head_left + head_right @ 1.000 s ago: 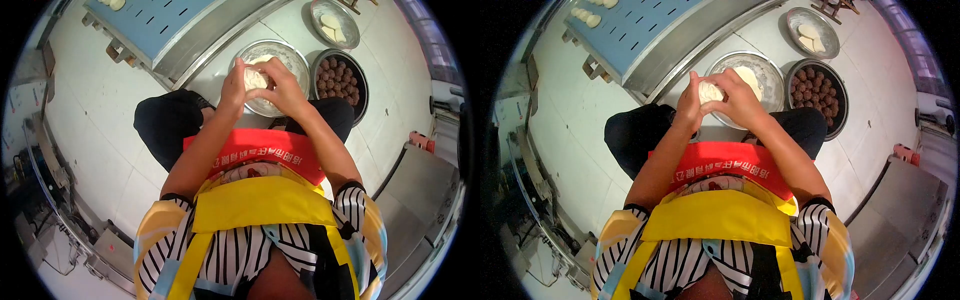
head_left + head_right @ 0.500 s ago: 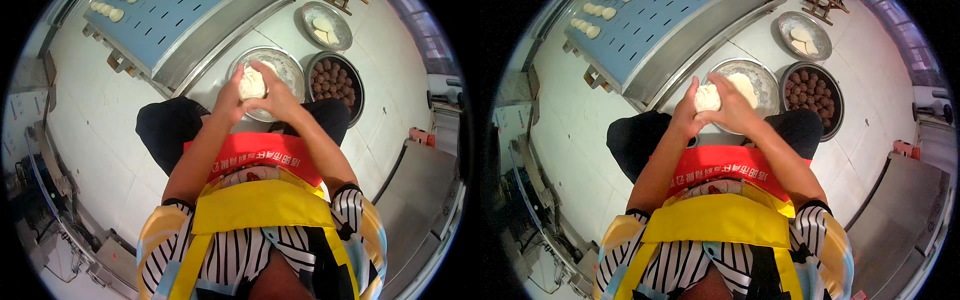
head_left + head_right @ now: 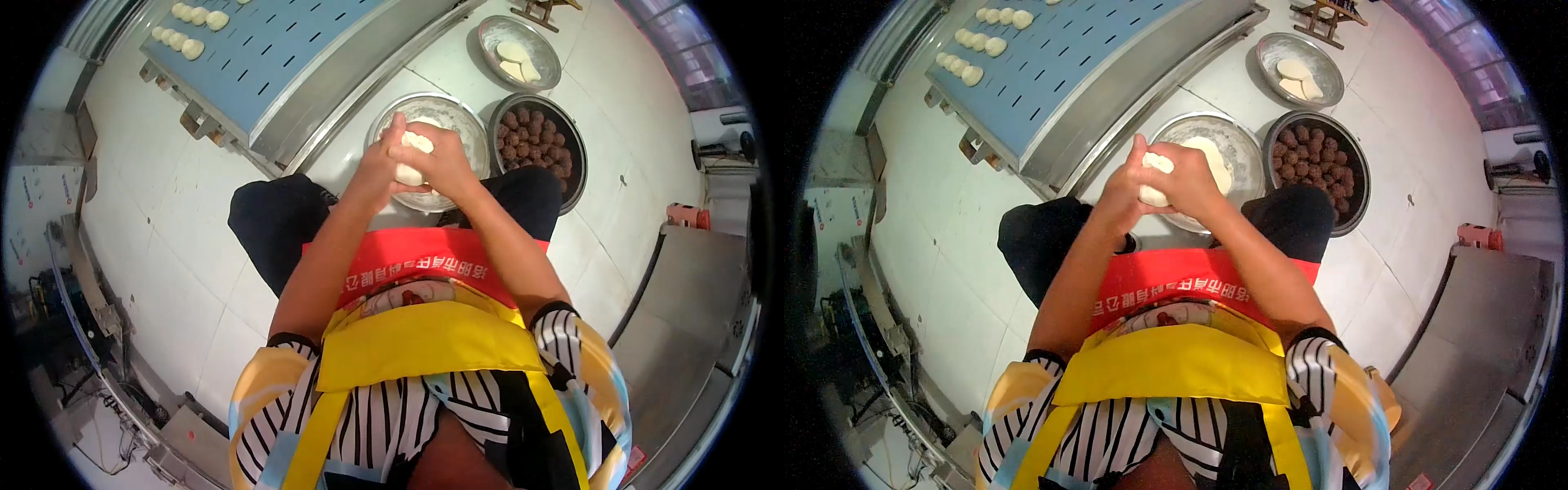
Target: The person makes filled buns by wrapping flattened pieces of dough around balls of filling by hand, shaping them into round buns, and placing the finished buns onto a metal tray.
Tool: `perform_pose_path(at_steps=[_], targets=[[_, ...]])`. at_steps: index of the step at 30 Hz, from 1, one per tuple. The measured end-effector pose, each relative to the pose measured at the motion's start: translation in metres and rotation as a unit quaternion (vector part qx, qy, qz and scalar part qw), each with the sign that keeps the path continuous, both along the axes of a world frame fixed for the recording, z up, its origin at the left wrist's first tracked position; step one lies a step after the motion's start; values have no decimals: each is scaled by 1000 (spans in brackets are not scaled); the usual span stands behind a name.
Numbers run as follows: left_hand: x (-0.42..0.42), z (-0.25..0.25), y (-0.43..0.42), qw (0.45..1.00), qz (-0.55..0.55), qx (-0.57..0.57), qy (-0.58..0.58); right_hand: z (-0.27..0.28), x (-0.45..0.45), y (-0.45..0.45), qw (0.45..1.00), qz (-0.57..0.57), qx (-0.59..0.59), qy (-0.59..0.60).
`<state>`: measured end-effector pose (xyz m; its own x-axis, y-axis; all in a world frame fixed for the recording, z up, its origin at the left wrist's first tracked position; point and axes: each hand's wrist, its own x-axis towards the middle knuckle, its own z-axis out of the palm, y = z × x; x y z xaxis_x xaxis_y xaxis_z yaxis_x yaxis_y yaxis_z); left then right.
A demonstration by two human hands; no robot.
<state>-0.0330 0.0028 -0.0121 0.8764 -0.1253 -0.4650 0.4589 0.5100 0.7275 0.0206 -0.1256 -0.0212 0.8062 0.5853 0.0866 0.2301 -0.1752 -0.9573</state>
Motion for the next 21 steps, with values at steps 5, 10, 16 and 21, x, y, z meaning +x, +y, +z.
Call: perform_pose_path(at_steps=[5, 10, 16, 21], targets=[[-5, -2, -6, 999, 33, -1, -19, 4, -1, 5, 996, 1, 77, -33], [-4, -16, -16, 989, 99, -89, -64, 3, 2, -1, 997, -1, -52, -49], [-10, -10, 3, 993, 43, -96, -54, 18, -4, -5, 992, 116, -42, 8], [-9, -17, -13, 984, 144, -83, -65, 21, -4, 4, 996, 81, 23, -18]])
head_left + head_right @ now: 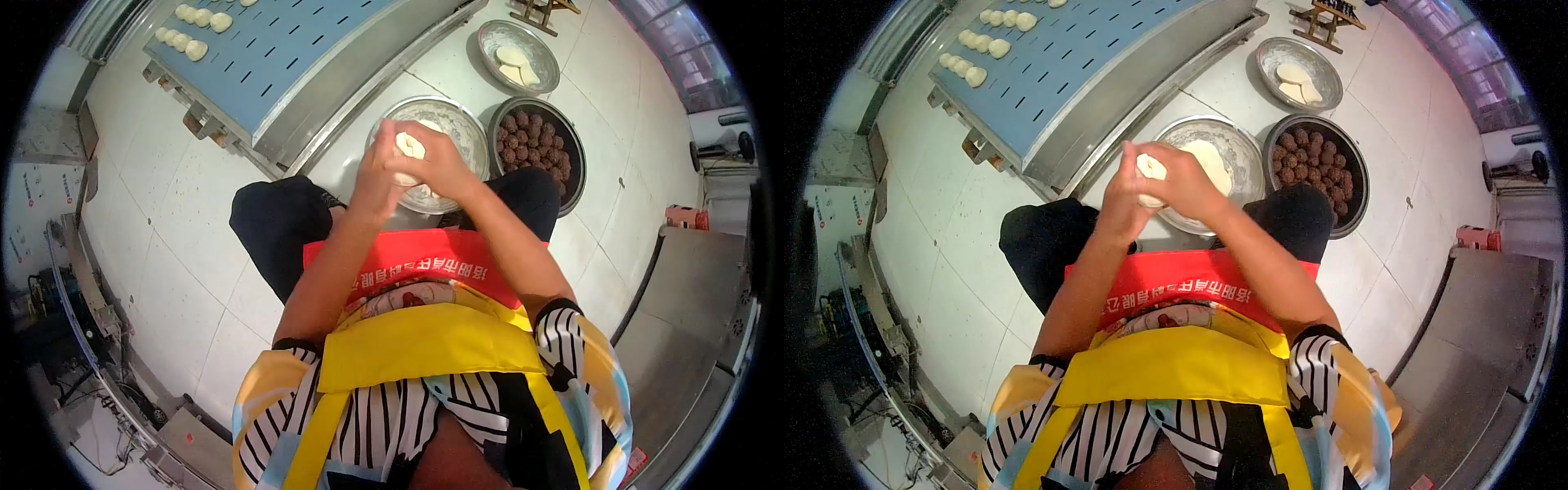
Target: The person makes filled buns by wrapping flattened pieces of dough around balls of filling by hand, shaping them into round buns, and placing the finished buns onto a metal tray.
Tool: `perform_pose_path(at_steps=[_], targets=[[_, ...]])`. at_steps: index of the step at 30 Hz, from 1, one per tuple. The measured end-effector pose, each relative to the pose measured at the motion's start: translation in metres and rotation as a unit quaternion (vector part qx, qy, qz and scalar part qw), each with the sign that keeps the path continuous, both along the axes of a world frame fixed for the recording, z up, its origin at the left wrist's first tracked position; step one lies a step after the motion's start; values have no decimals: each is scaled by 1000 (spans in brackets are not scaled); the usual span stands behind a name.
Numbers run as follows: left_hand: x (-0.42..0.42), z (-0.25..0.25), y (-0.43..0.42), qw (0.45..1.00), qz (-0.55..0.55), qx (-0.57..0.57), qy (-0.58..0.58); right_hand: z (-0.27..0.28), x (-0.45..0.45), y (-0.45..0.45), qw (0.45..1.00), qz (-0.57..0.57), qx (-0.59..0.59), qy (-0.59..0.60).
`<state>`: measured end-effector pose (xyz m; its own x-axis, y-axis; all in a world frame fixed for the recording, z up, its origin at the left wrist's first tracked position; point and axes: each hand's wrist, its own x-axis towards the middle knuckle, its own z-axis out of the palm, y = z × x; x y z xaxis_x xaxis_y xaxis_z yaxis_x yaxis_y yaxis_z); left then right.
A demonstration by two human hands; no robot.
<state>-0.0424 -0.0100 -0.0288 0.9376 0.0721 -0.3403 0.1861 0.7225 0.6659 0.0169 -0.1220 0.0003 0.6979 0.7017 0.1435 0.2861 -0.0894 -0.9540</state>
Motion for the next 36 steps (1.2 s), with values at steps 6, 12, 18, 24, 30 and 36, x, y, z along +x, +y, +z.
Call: perform_pose_path(at_steps=[6, 12, 18, 24, 30, 36], targets=[[2, 3, 4, 999, -35, -3, 19, -6, 3, 4, 994, -36, -29, -95], [-6, -4, 5, 999, -39, -4, 14, 6, 1, -6, 994, 22, -103, 30], [-9, 6, 6, 998, -14, 16, 59, 0, 2, 0, 999, 20, 12, 43], [3, 0, -13, 996, 82, 10, -27, -21, 8, 6, 991, -85, 17, -100], [-4, 0, 9, 996, -64, 40, 50, -5, 4, -1, 999, -14, 15, 35], [-6, -26, -3, 994, 18, 111, -13, -6, 2, 6, 997, -46, 42, -45]])
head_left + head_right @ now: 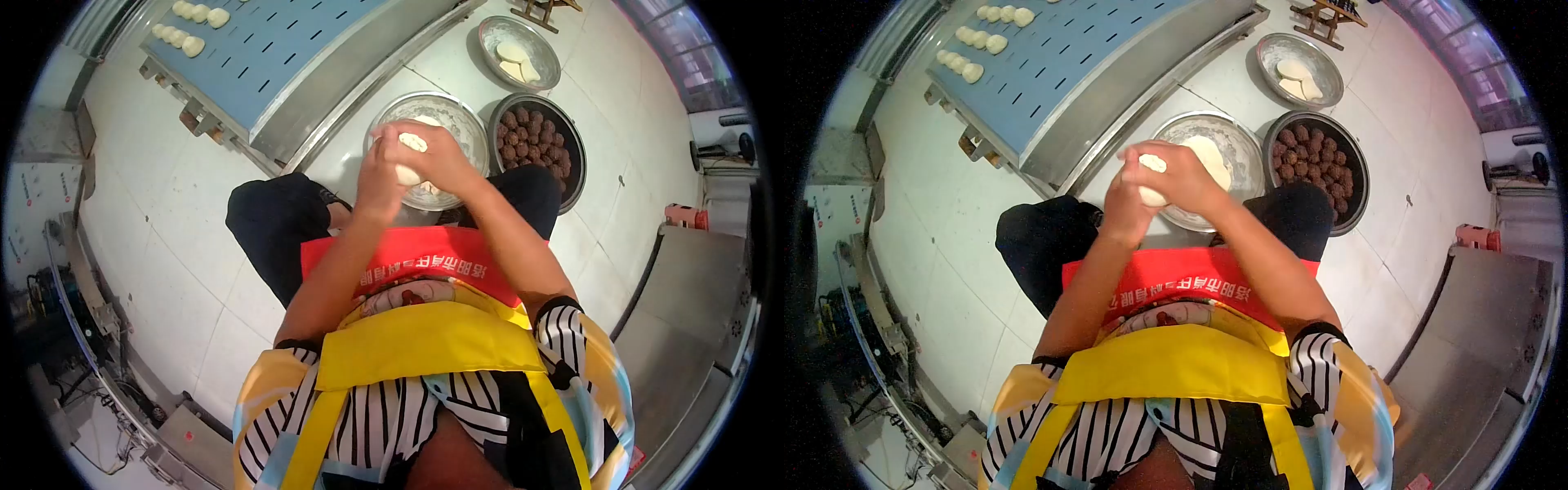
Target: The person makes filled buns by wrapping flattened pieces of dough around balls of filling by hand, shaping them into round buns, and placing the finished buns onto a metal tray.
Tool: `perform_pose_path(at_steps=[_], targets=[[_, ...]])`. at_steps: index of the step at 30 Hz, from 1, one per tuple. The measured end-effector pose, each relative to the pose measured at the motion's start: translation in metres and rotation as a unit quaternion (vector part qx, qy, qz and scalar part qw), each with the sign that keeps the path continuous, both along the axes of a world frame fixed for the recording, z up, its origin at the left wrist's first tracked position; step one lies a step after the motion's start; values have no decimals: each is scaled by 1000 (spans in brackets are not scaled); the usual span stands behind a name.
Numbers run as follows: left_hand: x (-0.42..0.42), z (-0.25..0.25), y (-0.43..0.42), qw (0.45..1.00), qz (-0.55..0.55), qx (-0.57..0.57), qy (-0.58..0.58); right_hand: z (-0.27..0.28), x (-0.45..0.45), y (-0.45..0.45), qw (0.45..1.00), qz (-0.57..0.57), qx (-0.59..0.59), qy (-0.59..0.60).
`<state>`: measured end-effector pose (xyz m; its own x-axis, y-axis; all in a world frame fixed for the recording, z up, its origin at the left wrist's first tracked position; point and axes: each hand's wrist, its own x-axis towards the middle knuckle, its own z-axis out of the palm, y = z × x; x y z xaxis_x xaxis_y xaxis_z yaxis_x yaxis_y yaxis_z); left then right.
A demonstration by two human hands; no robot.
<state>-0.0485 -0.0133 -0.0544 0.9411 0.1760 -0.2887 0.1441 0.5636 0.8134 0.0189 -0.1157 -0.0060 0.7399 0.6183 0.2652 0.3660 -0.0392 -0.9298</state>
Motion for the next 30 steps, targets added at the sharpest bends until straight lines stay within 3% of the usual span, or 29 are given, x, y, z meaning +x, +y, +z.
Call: perform_pose_path(at_steps=[2, 4, 6, 9, 10, 14, 16, 18, 19, 23, 25, 26, 28, 29, 30], targets=[[-1, 26, 15, 987, -93, -116, 59, 3, 1, -2, 999, 18, -21, 25], [-1, 24, -2, 989, 4, -142, 27, -4, 3, -3, 993, -17, -116, 4], [4, 20, -6, 985, 61, -162, -6, -7, 6, 1, 994, -6, -112, -7], [-2, 23, 14, 993, -38, -100, 52, 0, 2, -4, 991, 62, -74, 95], [-2, 31, 22, 985, -118, -107, 66, -2, 1, -5, 992, 57, -68, 93], [2, 14, -4, 989, 62, -134, 7, -24, 8, 3, 997, -28, -55, -47], [0, 16, 2, 994, 32, -108, 11, -15, 2, 5, 996, -31, -32, -75], [-1, 20, 14, 994, -48, -92, 37, 8, 0, -3, 990, 41, -77, 110], [0, 24, 11, 994, -32, -92, 40, 16, -1, -6, 972, 76, -99, 200], [3, 13, 0, 991, 44, -127, 11, -38, 9, 4, 991, -41, -92, -85], [1, 12, -3, 992, 66, -104, 17, -2, 3, 1, 994, 43, -70, 72], [-1, 19, 2, 994, 18, -93, 54, 10, 1, -2, 983, 84, -58, 150], [-3, 41, 18, 987, -78, -68, 125, 2, 2, -3, 975, 72, -86, 191], [-3, 34, 15, 991, -37, -91, 87, -3, 3, -3, 970, 67, -100, 210], [0, 21, 8, 993, 5, -112, 46, -10, 4, 0, 987, 23, -98, 125]])
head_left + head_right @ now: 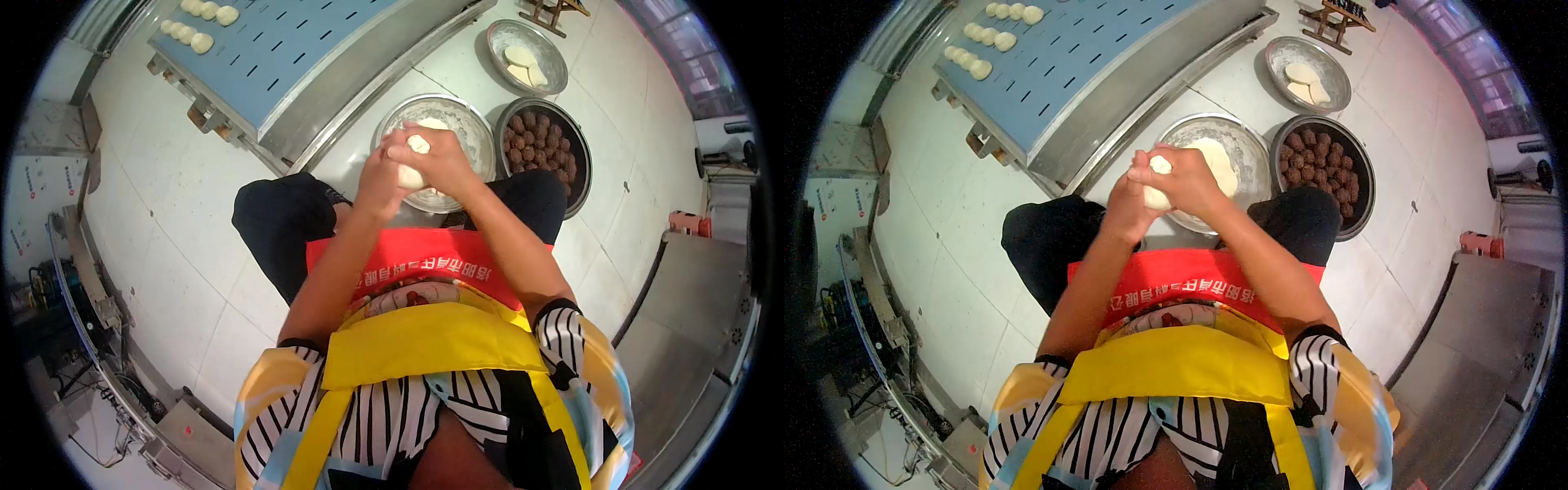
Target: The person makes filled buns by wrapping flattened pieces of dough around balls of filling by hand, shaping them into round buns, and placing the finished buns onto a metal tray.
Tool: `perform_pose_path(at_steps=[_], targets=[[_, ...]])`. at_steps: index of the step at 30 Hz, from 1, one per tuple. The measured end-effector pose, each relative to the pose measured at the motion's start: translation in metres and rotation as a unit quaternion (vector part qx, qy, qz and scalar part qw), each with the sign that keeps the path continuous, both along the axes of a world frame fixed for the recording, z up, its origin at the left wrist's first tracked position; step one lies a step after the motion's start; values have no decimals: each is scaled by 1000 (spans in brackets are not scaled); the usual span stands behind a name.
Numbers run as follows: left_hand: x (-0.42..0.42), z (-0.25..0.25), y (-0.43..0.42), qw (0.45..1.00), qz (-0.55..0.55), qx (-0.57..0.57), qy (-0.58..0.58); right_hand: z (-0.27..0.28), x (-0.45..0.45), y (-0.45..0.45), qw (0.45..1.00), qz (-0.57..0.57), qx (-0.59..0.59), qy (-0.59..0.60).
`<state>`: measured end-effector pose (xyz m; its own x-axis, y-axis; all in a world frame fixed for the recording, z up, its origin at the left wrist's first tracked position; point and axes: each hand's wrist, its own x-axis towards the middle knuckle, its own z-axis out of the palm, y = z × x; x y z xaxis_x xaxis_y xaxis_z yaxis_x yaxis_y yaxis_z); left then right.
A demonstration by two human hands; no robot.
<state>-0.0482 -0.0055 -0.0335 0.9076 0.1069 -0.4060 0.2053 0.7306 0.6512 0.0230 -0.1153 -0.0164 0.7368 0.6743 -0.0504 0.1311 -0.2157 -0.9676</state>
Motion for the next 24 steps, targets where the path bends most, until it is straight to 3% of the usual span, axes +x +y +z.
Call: perform_pose_path(at_steps=[2, 4, 7, 9, 11, 14, 17, 20, 23, 24], targets=[[3, -11, -14, 993, 98, -49, -34, -16, -2, 9, 982, -73, 4, -175], [-2, -13, -5, 988, 11, 147, -41, 1, -2, 6, 992, -11, 52, -113], [-5, -13, 4, 982, -65, 173, -44, -2, 3, 0, 996, 15, 17, -85], [3, -8, -6, 999, 1, 44, 17, -9, 8, 2, 994, 12, 5, -110], [2, -1, 1, 997, -33, 53, 44, -16, 5, 5, 989, 8, 36, -145], [-1, -8, 13, 992, -113, 33, 55, -4, 0, -2, 997, 41, -4, -66], [4, -6, 5, 998, -49, 21, 42, -20, 4, 2, 989, -12, -41, -142], [5, -19, 9, 995, 30, 95, 17, -4, 11, 8, 904, -26, 73, -421], [8, -23, 9, 984, 85, 153, -18, 9, 3, -2, 887, -66, -56, -453], [10, -27, 9, 979, 86, 181, -23, 14, -3, -3, 907, -56, -102, -405]])
